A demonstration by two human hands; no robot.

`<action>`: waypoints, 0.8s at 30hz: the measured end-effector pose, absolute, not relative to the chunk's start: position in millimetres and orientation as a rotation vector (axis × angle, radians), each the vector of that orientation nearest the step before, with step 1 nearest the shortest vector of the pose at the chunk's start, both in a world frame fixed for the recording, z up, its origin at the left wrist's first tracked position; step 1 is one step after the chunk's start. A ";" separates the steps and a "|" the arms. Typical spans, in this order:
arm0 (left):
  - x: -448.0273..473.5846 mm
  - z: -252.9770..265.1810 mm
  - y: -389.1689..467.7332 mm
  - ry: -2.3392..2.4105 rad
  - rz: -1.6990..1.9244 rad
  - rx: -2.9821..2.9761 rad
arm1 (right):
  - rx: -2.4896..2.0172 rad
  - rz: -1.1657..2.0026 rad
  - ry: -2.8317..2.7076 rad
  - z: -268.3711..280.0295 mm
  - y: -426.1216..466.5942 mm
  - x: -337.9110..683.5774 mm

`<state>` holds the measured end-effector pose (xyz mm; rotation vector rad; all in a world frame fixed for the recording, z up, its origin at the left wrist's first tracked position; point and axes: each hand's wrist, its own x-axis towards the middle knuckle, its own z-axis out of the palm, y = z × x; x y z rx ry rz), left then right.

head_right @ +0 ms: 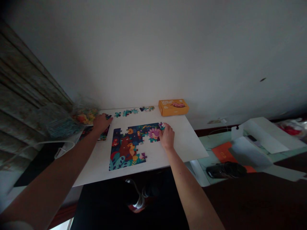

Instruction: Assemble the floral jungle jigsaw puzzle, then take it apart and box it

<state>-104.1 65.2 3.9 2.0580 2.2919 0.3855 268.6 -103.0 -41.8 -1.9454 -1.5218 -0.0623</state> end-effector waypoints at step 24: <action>-103.9 4.0 90.0 2.180 0.870 1.512 | -1.851 -0.067 -1.297 -56.4 -92.3 280.0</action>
